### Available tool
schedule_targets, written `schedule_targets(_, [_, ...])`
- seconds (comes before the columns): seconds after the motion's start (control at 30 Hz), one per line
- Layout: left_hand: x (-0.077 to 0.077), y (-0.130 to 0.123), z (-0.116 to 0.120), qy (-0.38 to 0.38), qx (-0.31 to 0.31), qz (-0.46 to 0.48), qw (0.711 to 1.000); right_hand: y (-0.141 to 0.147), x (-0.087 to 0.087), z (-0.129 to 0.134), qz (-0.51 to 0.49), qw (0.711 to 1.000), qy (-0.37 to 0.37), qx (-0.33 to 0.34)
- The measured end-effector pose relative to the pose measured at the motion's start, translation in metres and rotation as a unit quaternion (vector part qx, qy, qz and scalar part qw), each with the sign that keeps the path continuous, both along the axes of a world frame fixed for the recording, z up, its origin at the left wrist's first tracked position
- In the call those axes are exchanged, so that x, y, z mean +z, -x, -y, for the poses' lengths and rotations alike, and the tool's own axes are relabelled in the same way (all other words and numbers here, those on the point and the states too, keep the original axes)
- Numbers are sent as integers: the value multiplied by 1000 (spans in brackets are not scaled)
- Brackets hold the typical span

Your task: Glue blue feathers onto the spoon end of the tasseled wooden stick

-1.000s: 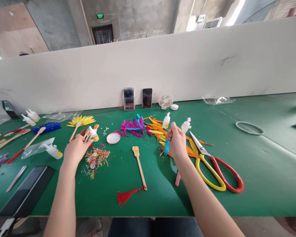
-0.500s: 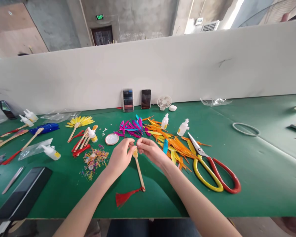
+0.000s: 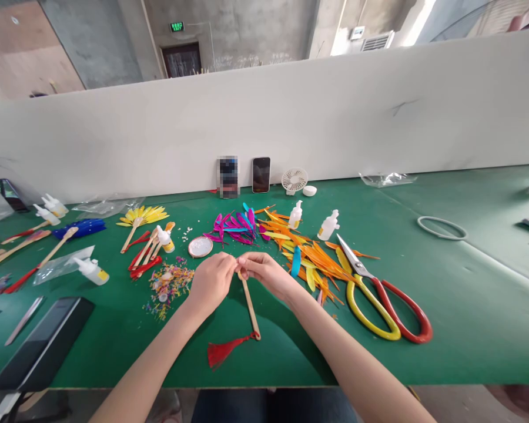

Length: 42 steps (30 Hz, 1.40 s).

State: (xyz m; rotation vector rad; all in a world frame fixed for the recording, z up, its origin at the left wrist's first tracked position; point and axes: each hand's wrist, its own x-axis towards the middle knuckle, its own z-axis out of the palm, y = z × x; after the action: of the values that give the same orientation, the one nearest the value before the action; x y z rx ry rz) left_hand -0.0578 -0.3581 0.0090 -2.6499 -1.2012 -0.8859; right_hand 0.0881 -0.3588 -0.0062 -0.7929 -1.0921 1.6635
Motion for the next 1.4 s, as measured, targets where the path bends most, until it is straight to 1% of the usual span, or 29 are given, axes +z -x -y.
schedule_targets(0.07, [0,4,2,26,29,29,999,1,0,0,19,1000,-5,-13])
schedule_targets(0.13, [-1,10,5,50,53,47,996,0,-1,-2,33,998,2,-44])
schedule_targets(0.23, [-3,22,11,69,67,30,995,-4,-2,-5,38,994,22,-99])
schedule_targets(0.3, [-4,31,14,76,74,6,994,-6,-2,-6,38,991,28,-124])
schedule_targets(0.4, [-3,46,17,84,102,-17,991,-8,-2,-8,47,988,25,-142])
schedule_targets(0.67, [2,84,16,95,237,-48,966,-7,-4,-9,77,982,17,-169])
schedule_targets(0.77, [1,95,15,106,270,-48,956,-9,-4,-10,83,978,18,-190])
schedule_targets(0.87, [0,104,16,102,250,-34,962,-12,-5,-11,75,974,22,-211])
schedule_targets(1.0, [-2,111,18,87,211,-30,973,-15,-6,-12,66,975,22,-212])
schedule_targets(1.2, [-7,117,17,81,212,-78,971,-15,-6,-12,75,973,19,-218])
schedule_targets(1.27, [-9,119,16,82,200,-72,974,-16,-6,-14,69,969,20,-238])
schedule_targets(1.33, [-9,121,15,88,190,-45,977,-18,-7,-15,59,962,24,-265])
schedule_targets(1.4, [-9,123,13,98,195,-24,976,-20,-7,-16,48,956,31,-287])
